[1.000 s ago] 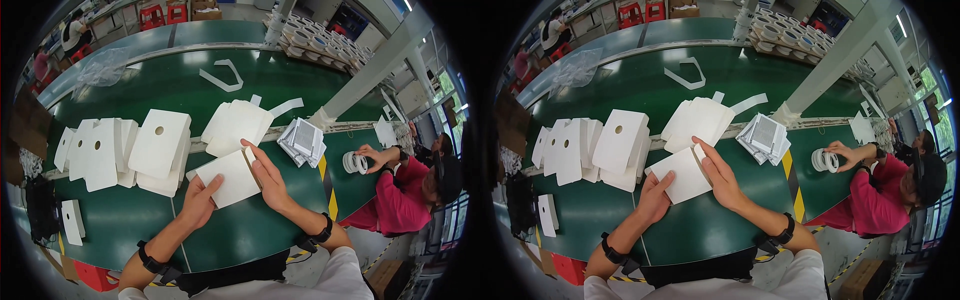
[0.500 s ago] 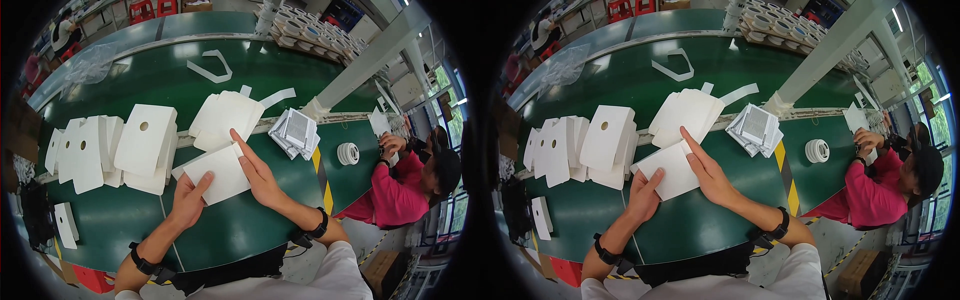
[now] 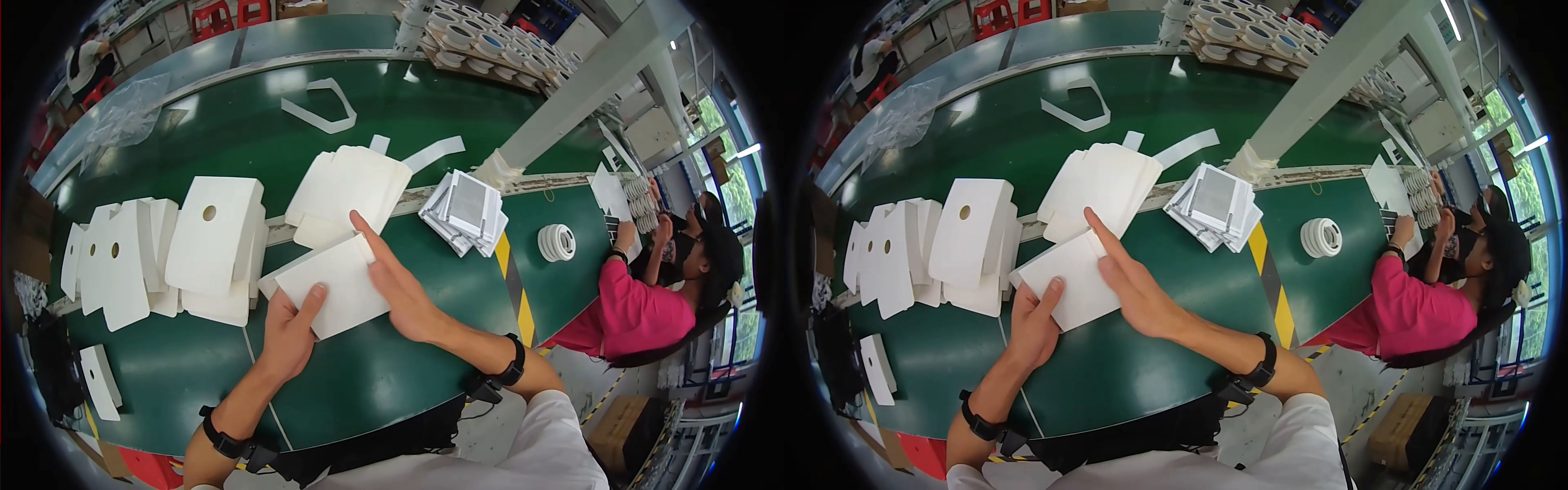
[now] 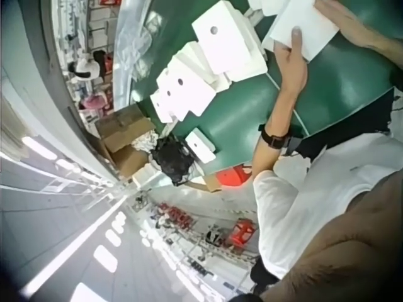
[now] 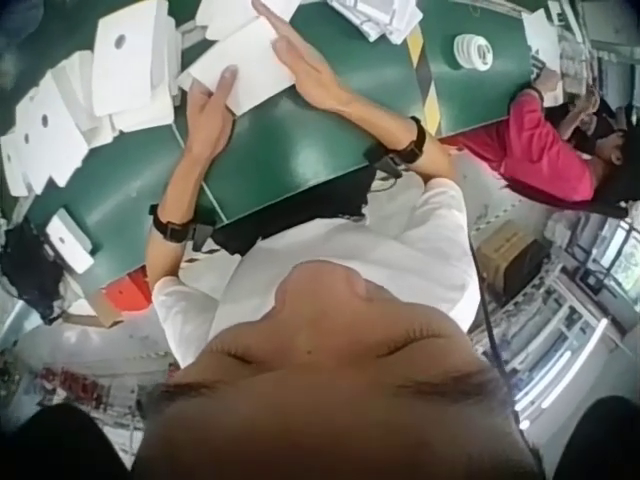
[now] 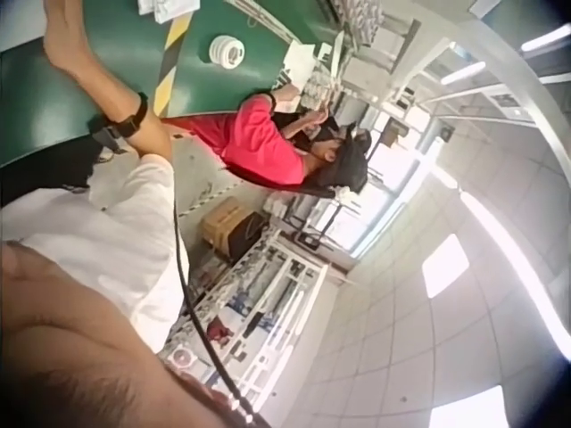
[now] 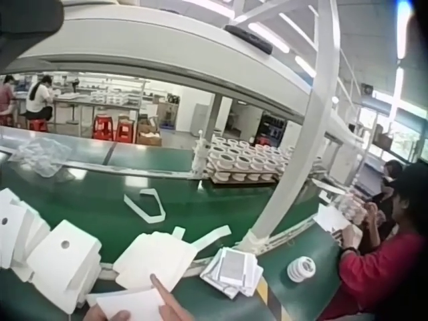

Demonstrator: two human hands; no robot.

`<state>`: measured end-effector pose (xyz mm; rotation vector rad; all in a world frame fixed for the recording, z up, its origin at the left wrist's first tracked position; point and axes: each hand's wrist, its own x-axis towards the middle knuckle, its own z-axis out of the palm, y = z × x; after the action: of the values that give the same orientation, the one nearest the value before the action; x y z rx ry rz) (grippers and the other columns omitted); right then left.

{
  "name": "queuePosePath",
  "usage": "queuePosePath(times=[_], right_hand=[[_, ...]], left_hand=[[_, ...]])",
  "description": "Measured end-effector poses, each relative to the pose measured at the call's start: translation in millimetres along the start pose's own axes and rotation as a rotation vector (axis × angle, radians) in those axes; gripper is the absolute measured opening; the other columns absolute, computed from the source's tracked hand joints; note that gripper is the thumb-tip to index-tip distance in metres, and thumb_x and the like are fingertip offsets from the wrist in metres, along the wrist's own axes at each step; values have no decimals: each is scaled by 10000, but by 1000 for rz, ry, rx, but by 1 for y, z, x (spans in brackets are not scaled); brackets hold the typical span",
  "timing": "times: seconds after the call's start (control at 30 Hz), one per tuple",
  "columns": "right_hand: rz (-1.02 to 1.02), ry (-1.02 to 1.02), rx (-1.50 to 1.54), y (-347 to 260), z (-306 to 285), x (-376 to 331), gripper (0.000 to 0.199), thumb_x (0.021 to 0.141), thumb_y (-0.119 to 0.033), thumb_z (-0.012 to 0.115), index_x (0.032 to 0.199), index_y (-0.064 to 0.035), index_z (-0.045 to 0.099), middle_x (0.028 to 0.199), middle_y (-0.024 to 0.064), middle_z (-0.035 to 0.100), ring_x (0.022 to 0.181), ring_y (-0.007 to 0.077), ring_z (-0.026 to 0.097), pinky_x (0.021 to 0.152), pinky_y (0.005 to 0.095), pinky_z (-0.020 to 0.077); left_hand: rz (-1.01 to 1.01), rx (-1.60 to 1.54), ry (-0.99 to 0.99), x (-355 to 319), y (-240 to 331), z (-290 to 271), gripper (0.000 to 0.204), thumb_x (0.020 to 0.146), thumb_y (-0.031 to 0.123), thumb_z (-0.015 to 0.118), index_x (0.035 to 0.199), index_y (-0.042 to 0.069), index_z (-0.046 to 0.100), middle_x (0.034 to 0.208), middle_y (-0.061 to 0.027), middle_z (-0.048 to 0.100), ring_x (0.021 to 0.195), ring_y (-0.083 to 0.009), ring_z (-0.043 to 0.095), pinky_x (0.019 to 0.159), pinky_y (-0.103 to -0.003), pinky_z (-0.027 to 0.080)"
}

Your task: The person folds a white cardboard box by hand, inserts a paper manual, and then places a white plastic device inside before closing the box.

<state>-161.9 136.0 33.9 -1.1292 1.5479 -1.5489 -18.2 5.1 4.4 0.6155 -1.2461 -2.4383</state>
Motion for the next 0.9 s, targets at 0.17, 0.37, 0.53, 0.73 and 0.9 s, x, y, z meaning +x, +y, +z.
queuePosePath(times=[0.17, 0.37, 0.53, 0.73, 0.9], right_hand=[[37, -46, 155, 2, -3, 4, 609, 1101, -272, 320, 1620, -35, 108, 1673, 114, 169, 1511, 229, 221, 1218, 328, 170], [-2, 11, 76, 5, 3, 2, 668, 1088, -327, 355, 1623, -40, 75, 1687, 105, 125, 1517, 227, 208, 1229, 357, 151], [74, -112, 444, 0, -5, 7, 726, 1063, -363, 359, 1618, -19, 40, 1690, 111, 112, 1516, 230, 211, 1229, 366, 152], [-33, -148, 275, 11, -9, 4, 691, 979, -130, 321, 1615, -6, 84, 1691, 135, 111, 1538, 248, 172, 1238, 350, 113], [-99, -143, 9, 11, -13, 5, 699, 985, -167, 330, 1608, 21, 76, 1679, 151, 149, 1513, 244, 232, 1222, 344, 153]], left_hand=[[3, -1, -34, 0, 2, -3, 354, 1047, 146, 565, 1358, -14, 511, 1258, -89, 640, 1091, -133, 631, 915, -298, 536], [23, 48, -31, 0, 0, -8, 357, 1046, 148, 567, 1360, -12, 512, 1257, -85, 641, 1086, -137, 633, 922, -305, 534], [44, 63, -76, 5, 5, -12, 355, 1046, 150, 569, 1357, -13, 517, 1258, -82, 642, 1095, -140, 630, 931, -309, 530], [-50, -59, -96, 4, 6, -12, 353, 1047, 155, 567, 1355, -10, 519, 1259, -85, 643, 1114, -145, 628, 945, -317, 531], [-91, -82, -97, 4, 11, -11, 348, 1047, 157, 566, 1350, -8, 523, 1259, -89, 643, 1127, -152, 630, 954, -323, 533]])
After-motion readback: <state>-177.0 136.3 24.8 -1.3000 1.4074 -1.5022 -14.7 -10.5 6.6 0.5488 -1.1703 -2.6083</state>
